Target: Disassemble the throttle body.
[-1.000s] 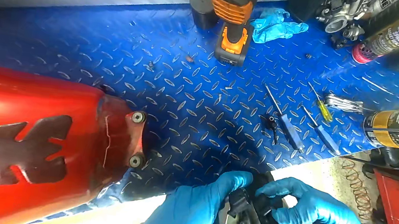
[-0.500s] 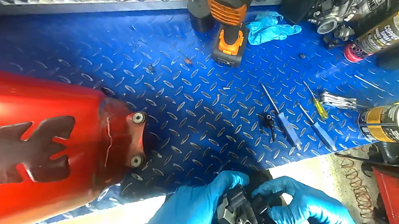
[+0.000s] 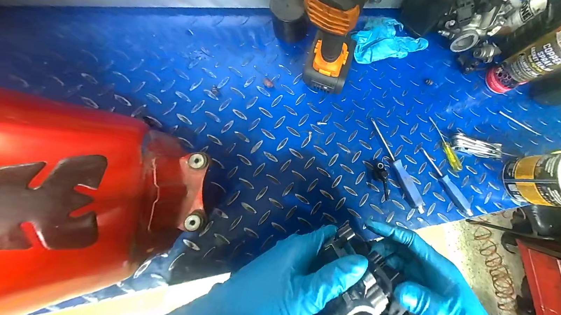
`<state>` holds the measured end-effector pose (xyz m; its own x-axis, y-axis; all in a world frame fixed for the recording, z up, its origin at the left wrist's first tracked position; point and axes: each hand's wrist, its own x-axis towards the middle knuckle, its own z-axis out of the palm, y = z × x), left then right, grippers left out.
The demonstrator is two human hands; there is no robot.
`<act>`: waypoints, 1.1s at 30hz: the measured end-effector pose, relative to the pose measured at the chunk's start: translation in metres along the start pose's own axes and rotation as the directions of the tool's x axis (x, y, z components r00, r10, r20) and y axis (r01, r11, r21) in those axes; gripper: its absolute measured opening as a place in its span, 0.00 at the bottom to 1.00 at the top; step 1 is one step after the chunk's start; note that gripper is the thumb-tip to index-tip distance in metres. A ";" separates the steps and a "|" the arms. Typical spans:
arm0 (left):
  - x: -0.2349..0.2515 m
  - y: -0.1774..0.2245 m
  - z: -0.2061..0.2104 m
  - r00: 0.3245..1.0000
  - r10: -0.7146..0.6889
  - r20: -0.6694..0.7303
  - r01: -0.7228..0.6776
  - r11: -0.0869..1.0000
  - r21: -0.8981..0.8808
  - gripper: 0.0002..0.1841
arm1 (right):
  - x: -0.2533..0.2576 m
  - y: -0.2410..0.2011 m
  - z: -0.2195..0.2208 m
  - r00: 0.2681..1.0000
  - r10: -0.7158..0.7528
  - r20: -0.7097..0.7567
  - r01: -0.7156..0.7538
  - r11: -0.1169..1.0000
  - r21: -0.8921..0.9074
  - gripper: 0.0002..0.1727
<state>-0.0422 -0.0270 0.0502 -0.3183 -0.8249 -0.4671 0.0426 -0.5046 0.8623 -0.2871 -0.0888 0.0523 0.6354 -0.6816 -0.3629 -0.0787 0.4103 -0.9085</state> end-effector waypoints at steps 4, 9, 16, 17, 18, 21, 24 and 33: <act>-0.003 -0.008 0.000 0.995 0.098 -0.006 -0.098 0.987 -0.131 0.14 | -0.001 -0.009 -0.009 0.995 -0.045 -0.093 0.047 0.999 0.020 0.26; 0.001 -0.029 -0.006 0.924 0.370 0.095 -0.329 0.897 -0.294 0.17 | -0.007 -0.017 0.009 0.996 -0.018 0.088 0.000 0.981 0.196 0.27; -0.001 -0.034 -0.014 0.821 0.553 0.144 -0.480 0.803 -0.353 0.20 | -0.013 -0.015 0.023 0.976 -0.011 0.216 -0.103 0.854 0.511 0.27; 0.000 -0.033 -0.014 0.807 0.568 0.160 -0.490 0.796 -0.355 0.20 | -0.013 -0.014 0.024 0.976 -0.013 0.216 -0.105 0.844 0.525 0.27; 0.000 -0.032 -0.015 0.797 0.578 0.175 -0.496 0.793 -0.354 0.21 | -0.013 -0.014 0.024 0.976 -0.012 0.217 -0.108 0.840 0.531 0.27; 0.000 -0.029 -0.016 0.786 0.588 0.188 -0.512 0.791 -0.334 0.21 | -0.013 -0.011 0.024 0.974 -0.015 0.224 -0.113 0.829 0.548 0.27; 0.001 -0.029 -0.016 0.791 0.584 0.185 -0.520 0.800 -0.300 0.20 | -0.012 -0.010 0.023 0.975 -0.010 0.220 -0.122 0.808 0.576 0.26; -0.002 -0.030 -0.017 0.800 0.582 0.145 -0.537 0.802 -0.260 0.20 | -0.010 -0.006 0.019 0.972 0.001 0.237 -0.146 0.791 0.594 0.28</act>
<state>-0.0273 -0.0146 0.0216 -0.3667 -0.9170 0.1569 0.4516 -0.0280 0.8918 -0.2778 -0.0729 0.0653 0.7991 -0.5182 -0.3048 0.3015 0.7840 -0.5426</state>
